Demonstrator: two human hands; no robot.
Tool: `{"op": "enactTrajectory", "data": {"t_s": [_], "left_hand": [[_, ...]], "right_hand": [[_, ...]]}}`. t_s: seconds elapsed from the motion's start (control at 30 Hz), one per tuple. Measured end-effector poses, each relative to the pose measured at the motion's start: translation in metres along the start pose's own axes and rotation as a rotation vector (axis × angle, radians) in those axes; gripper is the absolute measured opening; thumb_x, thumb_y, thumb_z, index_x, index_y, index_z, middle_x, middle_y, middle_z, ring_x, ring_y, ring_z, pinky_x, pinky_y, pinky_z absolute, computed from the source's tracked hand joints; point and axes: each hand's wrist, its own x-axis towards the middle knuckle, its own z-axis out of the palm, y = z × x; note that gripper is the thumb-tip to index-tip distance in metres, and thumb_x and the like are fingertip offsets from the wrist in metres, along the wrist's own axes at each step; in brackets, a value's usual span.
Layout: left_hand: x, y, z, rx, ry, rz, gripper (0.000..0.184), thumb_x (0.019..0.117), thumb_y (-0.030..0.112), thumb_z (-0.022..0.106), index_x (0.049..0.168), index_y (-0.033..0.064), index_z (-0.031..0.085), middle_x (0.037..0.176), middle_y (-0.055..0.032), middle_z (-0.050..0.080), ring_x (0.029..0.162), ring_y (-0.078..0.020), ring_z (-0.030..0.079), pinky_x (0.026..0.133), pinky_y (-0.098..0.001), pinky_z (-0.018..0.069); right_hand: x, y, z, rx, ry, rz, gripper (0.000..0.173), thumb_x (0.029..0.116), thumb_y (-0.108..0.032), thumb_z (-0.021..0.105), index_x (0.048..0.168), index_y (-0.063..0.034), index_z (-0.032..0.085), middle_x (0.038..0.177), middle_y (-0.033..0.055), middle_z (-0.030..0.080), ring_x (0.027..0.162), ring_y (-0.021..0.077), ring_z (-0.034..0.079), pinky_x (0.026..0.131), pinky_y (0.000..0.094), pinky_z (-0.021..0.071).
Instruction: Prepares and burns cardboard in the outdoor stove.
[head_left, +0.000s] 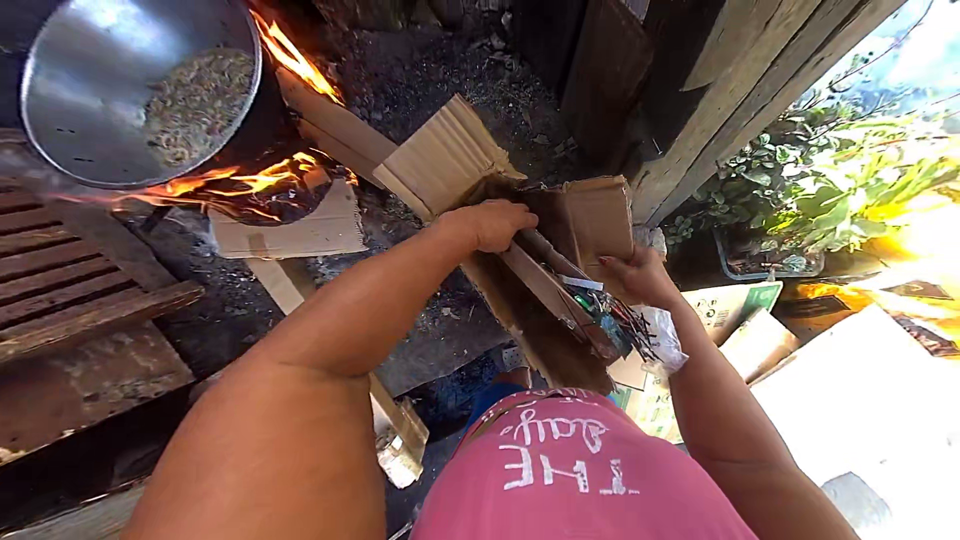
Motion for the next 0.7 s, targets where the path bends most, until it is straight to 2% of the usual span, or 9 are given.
{"op": "enactTrajectory", "data": {"t_s": [0.13, 0.3, 0.37, 0.43, 0.53, 0.63, 0.7], "left_hand": [[-0.010, 0.012, -0.012, 0.041, -0.002, -0.020, 0.053, 0.0850, -0.005, 0.075, 0.135, 0.0054, 0.062, 0.135, -0.0213, 0.060, 0.126, -0.0440, 0.057, 0.104, -0.0615, 0.0454], [-0.033, 0.024, -0.016, 0.025, 0.011, -0.057, 0.050, 0.0852, -0.006, 0.074, 0.133, 0.0060, 0.063, 0.132, -0.0196, 0.061, 0.123, -0.0417, 0.059, 0.104, -0.0594, 0.0468], [-0.041, 0.028, -0.018, 0.028, 0.039, -0.074, 0.047, 0.0861, -0.007, 0.071, 0.130, 0.0069, 0.065, 0.129, -0.0182, 0.063, 0.121, -0.0403, 0.060, 0.102, -0.0584, 0.0479], [-0.044, 0.030, -0.017, 0.037, 0.037, -0.093, 0.048, 0.0869, -0.007, 0.070, 0.132, 0.0082, 0.064, 0.131, -0.0170, 0.062, 0.123, -0.0396, 0.060, 0.103, -0.0575, 0.0474], [-0.050, 0.036, -0.019, 0.047, 0.038, -0.127, 0.047, 0.0876, -0.007, 0.069, 0.132, 0.0080, 0.064, 0.132, -0.0175, 0.062, 0.124, -0.0400, 0.059, 0.104, -0.0577, 0.0466], [-0.068, 0.046, -0.022, 0.051, 0.039, -0.216, 0.047, 0.0882, -0.006, 0.069, 0.133, 0.0088, 0.064, 0.130, -0.0169, 0.063, 0.122, -0.0391, 0.060, 0.103, -0.0570, 0.0478], [-0.084, 0.049, -0.018, 0.041, 0.051, -0.264, 0.045, 0.0882, -0.004, 0.070, 0.131, 0.0088, 0.064, 0.128, -0.0167, 0.064, 0.119, -0.0387, 0.061, 0.101, -0.0570, 0.0489]], "right_hand": [[0.003, -0.005, -0.001, -0.040, -0.001, 0.020, 0.019, 0.1009, -0.015, 0.067, 0.110, 0.0025, 0.068, 0.088, 0.0120, 0.072, 0.075, 0.0158, 0.069, 0.075, 0.0392, 0.0587], [0.009, -0.006, 0.000, -0.099, 0.008, -0.003, 0.021, 0.1004, -0.017, 0.067, 0.110, 0.0019, 0.070, 0.095, 0.0158, 0.074, 0.086, 0.0238, 0.072, 0.085, 0.0490, 0.0579], [0.011, -0.007, 0.000, -0.100, 0.008, -0.013, 0.021, 0.1004, -0.016, 0.067, 0.111, 0.0023, 0.069, 0.096, 0.0154, 0.073, 0.086, 0.0229, 0.072, 0.085, 0.0474, 0.0581], [0.013, -0.008, 0.001, -0.107, 0.006, -0.020, 0.022, 0.1003, -0.016, 0.067, 0.112, 0.0022, 0.069, 0.096, 0.0152, 0.074, 0.087, 0.0227, 0.072, 0.086, 0.0473, 0.0578], [0.018, -0.011, 0.004, -0.145, 0.008, -0.030, 0.021, 0.1002, -0.017, 0.067, 0.111, 0.0014, 0.070, 0.097, 0.0168, 0.074, 0.090, 0.0264, 0.073, 0.088, 0.0516, 0.0571], [0.023, -0.016, 0.008, -0.199, 0.007, 0.020, 0.023, 0.1003, -0.021, 0.067, 0.109, 0.0000, 0.071, 0.095, 0.0182, 0.074, 0.088, 0.0306, 0.072, 0.084, 0.0560, 0.0564], [0.024, -0.024, 0.011, -0.237, -0.003, 0.069, 0.026, 0.1012, -0.024, 0.066, 0.112, -0.0005, 0.070, 0.098, 0.0193, 0.073, 0.091, 0.0332, 0.072, 0.086, 0.0583, 0.0556]]}}
